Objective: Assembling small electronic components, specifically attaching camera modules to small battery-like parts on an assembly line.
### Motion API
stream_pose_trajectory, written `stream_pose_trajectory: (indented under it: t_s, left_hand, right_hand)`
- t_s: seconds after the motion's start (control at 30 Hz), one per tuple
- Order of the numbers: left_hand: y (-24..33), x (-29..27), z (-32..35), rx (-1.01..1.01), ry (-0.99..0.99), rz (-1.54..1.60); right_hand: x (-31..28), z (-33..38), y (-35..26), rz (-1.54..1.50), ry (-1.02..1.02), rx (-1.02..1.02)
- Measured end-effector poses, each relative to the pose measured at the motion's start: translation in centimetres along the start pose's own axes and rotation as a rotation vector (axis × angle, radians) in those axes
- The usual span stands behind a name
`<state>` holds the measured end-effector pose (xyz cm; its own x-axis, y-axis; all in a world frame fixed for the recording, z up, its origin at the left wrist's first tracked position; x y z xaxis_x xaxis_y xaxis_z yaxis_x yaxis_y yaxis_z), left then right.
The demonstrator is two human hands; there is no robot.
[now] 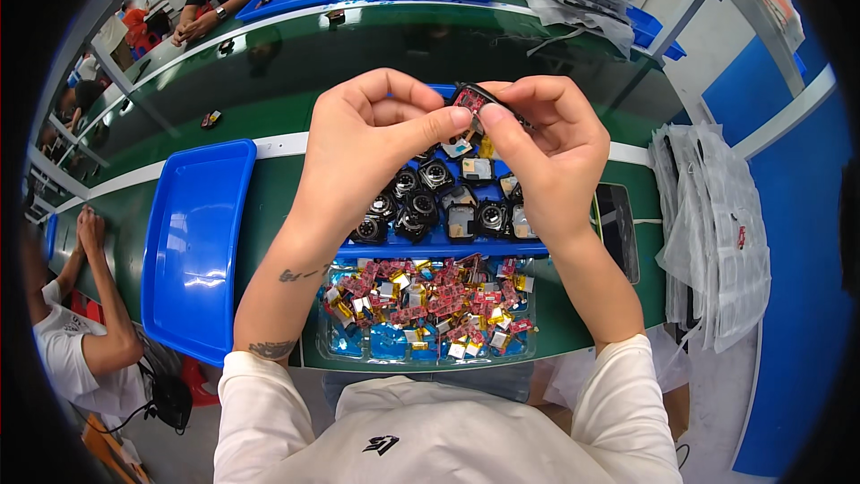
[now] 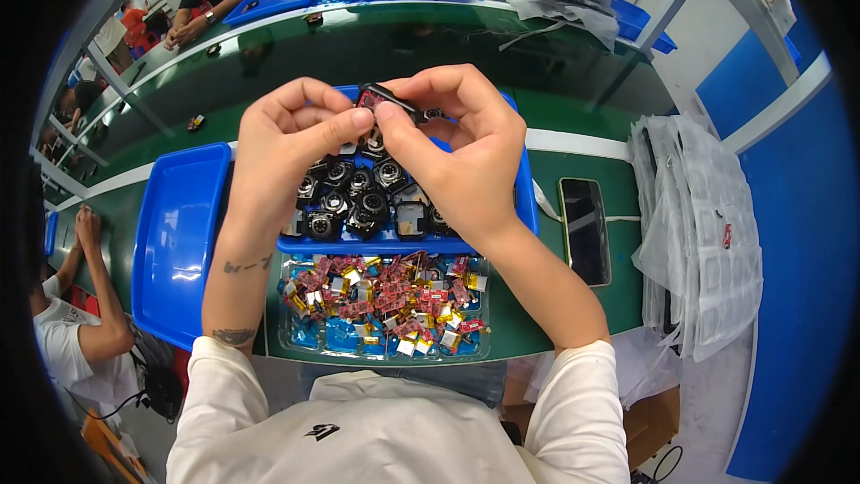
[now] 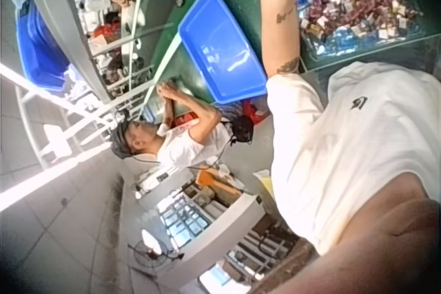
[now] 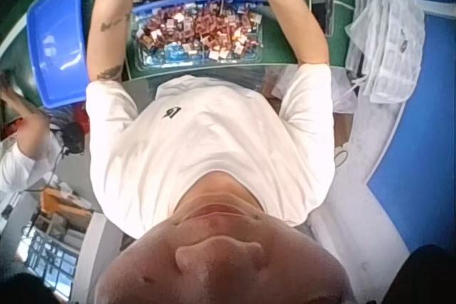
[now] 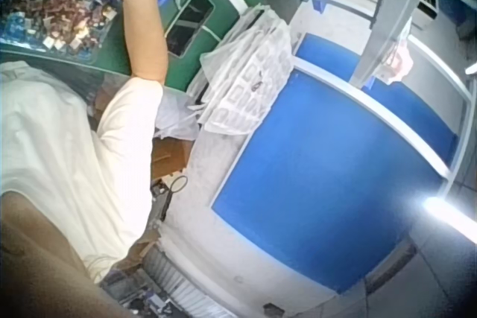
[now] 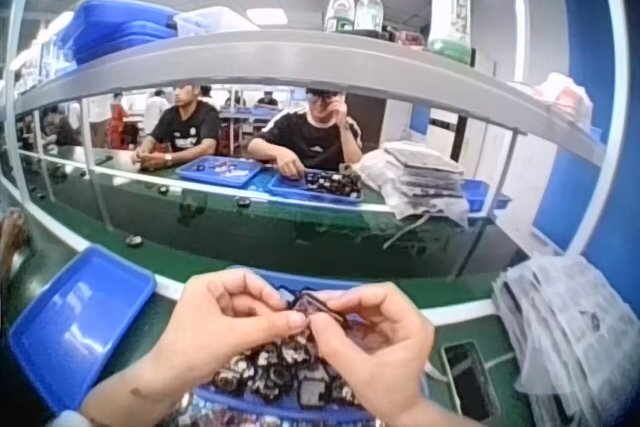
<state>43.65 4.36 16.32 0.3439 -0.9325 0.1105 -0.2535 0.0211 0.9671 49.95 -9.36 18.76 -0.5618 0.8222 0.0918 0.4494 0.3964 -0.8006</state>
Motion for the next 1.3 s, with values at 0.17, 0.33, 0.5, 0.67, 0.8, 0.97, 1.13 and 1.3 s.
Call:
stream_pose_trajectory:
  t_s: [0.17,0.33,0.5,0.67,0.8,0.97,1.13,1.3]
  left_hand:
    - [-0.5,0.3,-0.5,0.059,-0.059,0.009]
    - [-1.5,-2.6,-2.6,0.000,0.023,-0.124]
    - [-2.8,-16.1,-7.8,0.133,0.548,-0.442]
    - [-15.1,-26.1,-10.4,-0.288,0.636,-0.349]
    - [-17.7,-25.1,-10.1,-0.399,0.590,-0.590]
    - [-15.6,-25.4,-9.0,-0.206,0.770,-0.790]
    - [-11.9,-19.7,-9.2,-0.052,0.571,-0.369]
    - [-4.3,-10.4,-6.7,0.098,0.245,-0.347]
  right_hand:
    - [-0.1,0.1,0.6,0.060,-0.002,-0.017]
    - [0.0,-0.5,1.1,0.174,-0.065,0.059]
    - [0.6,-0.9,-0.1,0.302,-0.142,-0.065]
    - [4.2,1.1,0.9,0.400,-0.578,0.010]
    - [6.7,4.7,1.9,0.612,-0.952,-0.083]
    - [8.2,9.0,5.1,0.905,-1.233,-0.039]
    - [8.9,10.3,6.0,0.968,-1.282,-0.103]
    - [8.9,9.1,5.0,0.757,-1.279,0.066]
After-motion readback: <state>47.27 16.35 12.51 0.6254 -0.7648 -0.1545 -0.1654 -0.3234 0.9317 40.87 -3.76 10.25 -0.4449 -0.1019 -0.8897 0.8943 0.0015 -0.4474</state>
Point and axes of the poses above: each hand's wrist, its own z-axis away from the middle knuckle, its own x-axis out of the palm, y = z × x, the point moved 10 cm from there along -z, towards the middle knuckle, and after that the axes turned 3 degrees about z, right-handed, at the moved point
